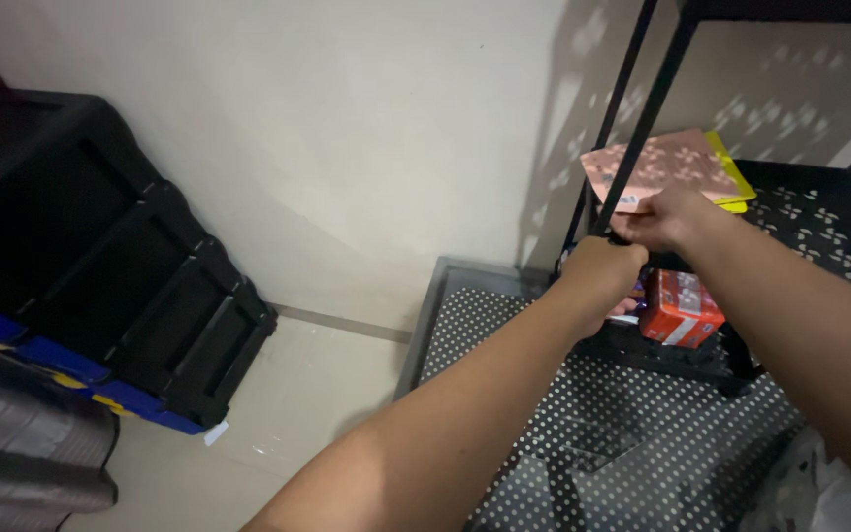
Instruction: The person unpacks a plastic bag and places various personal care items onto a black metal shelving unit. Items include bottles, boxes, wipes, and small containers, which are arranged on different shelves.
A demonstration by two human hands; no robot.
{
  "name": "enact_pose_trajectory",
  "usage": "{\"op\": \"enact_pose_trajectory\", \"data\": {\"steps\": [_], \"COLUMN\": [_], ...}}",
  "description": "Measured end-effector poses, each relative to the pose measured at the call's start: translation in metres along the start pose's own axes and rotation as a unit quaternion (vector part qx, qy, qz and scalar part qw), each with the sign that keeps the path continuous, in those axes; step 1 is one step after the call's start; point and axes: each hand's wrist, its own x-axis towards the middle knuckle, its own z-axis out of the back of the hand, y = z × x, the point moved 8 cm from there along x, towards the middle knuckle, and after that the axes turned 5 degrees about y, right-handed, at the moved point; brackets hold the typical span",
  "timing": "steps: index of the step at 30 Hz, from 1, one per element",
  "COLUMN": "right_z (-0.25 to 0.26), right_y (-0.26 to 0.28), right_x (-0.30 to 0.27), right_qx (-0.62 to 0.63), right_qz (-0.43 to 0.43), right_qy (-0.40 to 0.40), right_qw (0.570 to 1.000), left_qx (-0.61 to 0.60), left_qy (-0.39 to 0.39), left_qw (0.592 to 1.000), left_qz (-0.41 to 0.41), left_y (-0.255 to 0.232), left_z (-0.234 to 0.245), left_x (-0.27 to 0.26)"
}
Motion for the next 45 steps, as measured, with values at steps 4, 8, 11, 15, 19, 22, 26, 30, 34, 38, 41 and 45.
{"op": "enact_pose_trajectory", "data": {"steps": [4, 8, 11, 15, 19, 22, 26, 30, 34, 38, 41, 45], "right_z": [-0.011, -0.041, -0.061, -0.069, -0.054, -0.042, -0.045, -0.042, -0.065, -0.073, -0.041, 0.016], "right_y": [-0.01, -0.014, -0.027, -0.031, -0.024, -0.017, -0.029, -0.026, -0.021, -0.015, 0.004, 0.01], "right_x": [-0.028, -0.085, -0.108, -0.105, -0.079, -0.059, -0.064, -0.096, -0.145, -0.206, -0.25, -0.302], "right_qx": [0.148, 0.18, 0.117, 0.026, -0.045, -0.124, -0.089, -0.109, -0.17, -0.149, -0.158, -0.15], "right_qz": [0.011, 0.079, 0.066, 0.035, 0.001, -0.013, -0.099, -0.058, -0.042, -0.047, 0.041, 0.084], "right_qy": [-0.01, 0.013, 0.017, 0.016, 0.009, 0.008, 0.106, 0.046, 0.13, 0.192, 0.083, 0.067], "right_qw": [0.989, 0.98, 0.991, 0.999, 0.999, 0.992, 0.985, 0.991, 0.976, 0.969, 0.983, 0.983], "left_qx": [0.008, 0.023, 0.041, 0.044, 0.058, 0.059, 0.044, 0.081, 0.07, 0.062, 0.079, 0.096], "left_qy": [0.016, 0.018, 0.013, 0.02, 0.019, 0.023, 0.037, 0.032, 0.059, 0.071, 0.09, 0.116], "left_qw": [1.0, 0.999, 0.999, 0.998, 0.998, 0.998, 0.998, 0.996, 0.995, 0.995, 0.992, 0.988], "left_qz": [-0.015, -0.021, -0.017, -0.03, -0.004, 0.0, -0.01, -0.006, -0.025, -0.031, -0.027, -0.032], "left_y": [0.003, 0.0, -0.004, -0.01, -0.003, 0.007, 0.019, 0.022, 0.016, 0.01, 0.011, 0.017], "left_z": [-0.002, -0.005, -0.005, -0.006, -0.007, -0.008, -0.012, -0.018, -0.034, -0.063, -0.092, -0.139], "left_x": [-0.001, -0.009, -0.017, -0.024, -0.022, -0.019, -0.015, -0.011, -0.01, -0.007, -0.005, -0.004]}}
